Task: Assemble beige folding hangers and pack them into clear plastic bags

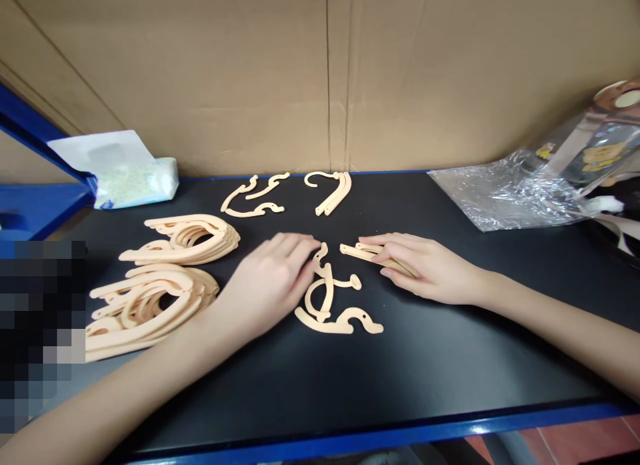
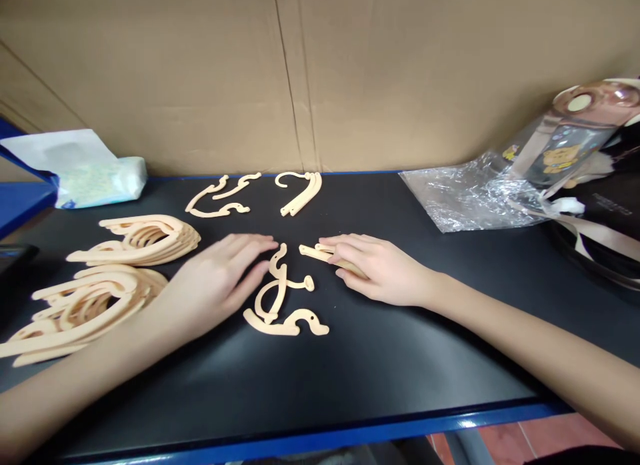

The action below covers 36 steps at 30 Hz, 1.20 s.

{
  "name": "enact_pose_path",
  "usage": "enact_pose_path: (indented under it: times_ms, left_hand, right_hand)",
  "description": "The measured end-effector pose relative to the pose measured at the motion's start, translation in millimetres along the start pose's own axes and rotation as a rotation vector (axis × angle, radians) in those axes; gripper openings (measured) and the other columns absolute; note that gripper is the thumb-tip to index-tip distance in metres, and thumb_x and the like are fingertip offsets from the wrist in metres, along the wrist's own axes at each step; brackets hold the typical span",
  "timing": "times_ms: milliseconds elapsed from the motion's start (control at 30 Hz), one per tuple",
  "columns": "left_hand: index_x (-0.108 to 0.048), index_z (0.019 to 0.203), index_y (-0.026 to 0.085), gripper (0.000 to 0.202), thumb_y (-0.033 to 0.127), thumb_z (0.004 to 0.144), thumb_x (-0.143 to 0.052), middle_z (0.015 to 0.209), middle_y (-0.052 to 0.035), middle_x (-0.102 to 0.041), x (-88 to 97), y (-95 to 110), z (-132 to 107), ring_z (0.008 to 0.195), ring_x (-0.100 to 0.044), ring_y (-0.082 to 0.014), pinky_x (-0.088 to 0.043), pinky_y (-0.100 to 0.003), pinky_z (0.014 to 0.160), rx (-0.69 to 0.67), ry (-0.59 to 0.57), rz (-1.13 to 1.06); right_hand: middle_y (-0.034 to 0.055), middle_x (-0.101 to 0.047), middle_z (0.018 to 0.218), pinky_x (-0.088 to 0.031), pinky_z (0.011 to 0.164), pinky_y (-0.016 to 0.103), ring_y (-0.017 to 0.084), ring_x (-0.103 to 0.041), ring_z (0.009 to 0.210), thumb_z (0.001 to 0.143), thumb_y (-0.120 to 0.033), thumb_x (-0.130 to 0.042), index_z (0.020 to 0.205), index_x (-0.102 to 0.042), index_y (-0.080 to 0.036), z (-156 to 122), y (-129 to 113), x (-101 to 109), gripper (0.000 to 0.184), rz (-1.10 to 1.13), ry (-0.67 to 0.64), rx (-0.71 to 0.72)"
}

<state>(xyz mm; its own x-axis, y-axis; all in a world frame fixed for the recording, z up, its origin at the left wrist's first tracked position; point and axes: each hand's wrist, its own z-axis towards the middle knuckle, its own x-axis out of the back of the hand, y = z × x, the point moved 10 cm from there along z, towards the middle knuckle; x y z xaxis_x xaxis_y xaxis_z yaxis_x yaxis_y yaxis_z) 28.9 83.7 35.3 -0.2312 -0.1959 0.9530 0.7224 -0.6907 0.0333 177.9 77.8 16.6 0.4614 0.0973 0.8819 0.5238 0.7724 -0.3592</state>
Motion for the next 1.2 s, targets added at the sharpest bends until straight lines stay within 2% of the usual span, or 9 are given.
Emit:
enact_pose_path:
  times_ms: [167,300,433,567,733,900,1067,1200]
  left_hand:
    - [-0.064,0.121,0.006,0.04,0.034,0.098,-0.046,0.13,-0.0198,-0.064,1.5,51,-17,0.112,-0.064,-0.0314,-0.058,-0.043,0.086,-0.124,-0.068,-0.012]
    - [-0.063,0.126,0.008,0.044,0.036,0.094,-0.055,0.136,-0.0163,-0.061,-1.1,68,-25,0.109,-0.066,-0.0287,-0.06,-0.04,0.084,-0.175,-0.124,-0.069]
    - [-0.063,0.126,0.01,0.038,0.032,0.099,-0.047,0.137,-0.0134,-0.061,-4.6,72,-25,0.104,-0.067,-0.0245,-0.059,-0.035,0.08,-0.231,-0.114,-0.029]
    - [-0.064,0.124,0.008,0.036,0.025,0.102,-0.04,0.135,-0.015,-0.062,-6.6,73,-24,0.102,-0.067,-0.0252,-0.058,-0.035,0.078,-0.28,-0.066,0.066]
    - [-0.058,0.131,0.007,0.049,0.042,0.101,-0.042,0.139,-0.0176,-0.058,-11.3,72,-24,0.108,-0.064,-0.0284,-0.057,-0.039,0.081,-0.315,-0.15,-0.034]
    - [-0.058,0.13,0.01,0.036,0.024,0.101,-0.043,0.139,-0.0134,-0.059,-7.4,70,-21,0.104,-0.064,-0.0246,-0.056,-0.036,0.078,-0.33,-0.125,-0.028]
    - [-0.059,0.127,0.009,0.034,0.02,0.1,-0.043,0.136,-0.0125,-0.061,-8.4,71,-20,0.101,-0.063,-0.0245,-0.054,-0.036,0.077,-0.355,-0.101,-0.036]
    - [-0.061,0.123,0.011,0.03,0.017,0.1,-0.044,0.128,-0.0087,-0.066,-5.5,70,-19,0.106,-0.062,-0.0227,-0.051,-0.034,0.083,-0.357,-0.063,-0.069]
  right_hand:
    - [0.0123,-0.059,0.138,-0.053,0.098,0.043,0.023,-0.062,0.12,0.097,-0.022,-0.048,0.107,-0.056,-0.02,1,0,0,0.013,-0.019,-0.006,0.006]
    - [0.0118,-0.059,0.139,-0.052,0.098,0.043,0.023,-0.061,0.121,0.097,-0.022,-0.049,0.106,-0.055,-0.02,1,1,-1,0.011,-0.013,-0.008,0.005]
    - [0.0118,-0.059,0.139,-0.052,0.096,0.042,0.022,-0.061,0.119,0.098,-0.022,-0.049,0.106,-0.055,-0.02,1,2,-1,0.011,-0.006,-0.008,0.004]
    - [0.0119,-0.059,0.139,-0.051,0.096,0.04,0.021,-0.061,0.119,0.098,-0.021,-0.048,0.107,-0.055,-0.02,2,2,-2,0.012,0.005,-0.014,-0.002]
    - [0.0123,-0.058,0.139,-0.051,0.096,0.039,0.02,-0.061,0.119,0.098,-0.021,-0.048,0.106,-0.056,-0.019,2,2,-1,0.011,0.014,-0.012,-0.003]
    - [0.0117,-0.058,0.14,-0.051,0.098,0.039,0.02,-0.06,0.121,0.097,-0.02,-0.049,0.107,-0.058,-0.02,1,5,-2,0.013,0.02,-0.01,-0.015]
    - [0.0111,-0.059,0.139,-0.051,0.099,0.038,0.02,-0.058,0.125,0.097,-0.02,-0.048,0.111,-0.058,-0.02,1,5,-3,0.017,0.017,-0.01,-0.013]
    - [0.0111,-0.059,0.138,-0.051,0.098,0.038,0.02,-0.058,0.125,0.097,-0.02,-0.048,0.112,-0.058,-0.019,1,6,-4,0.018,0.009,-0.007,-0.008]
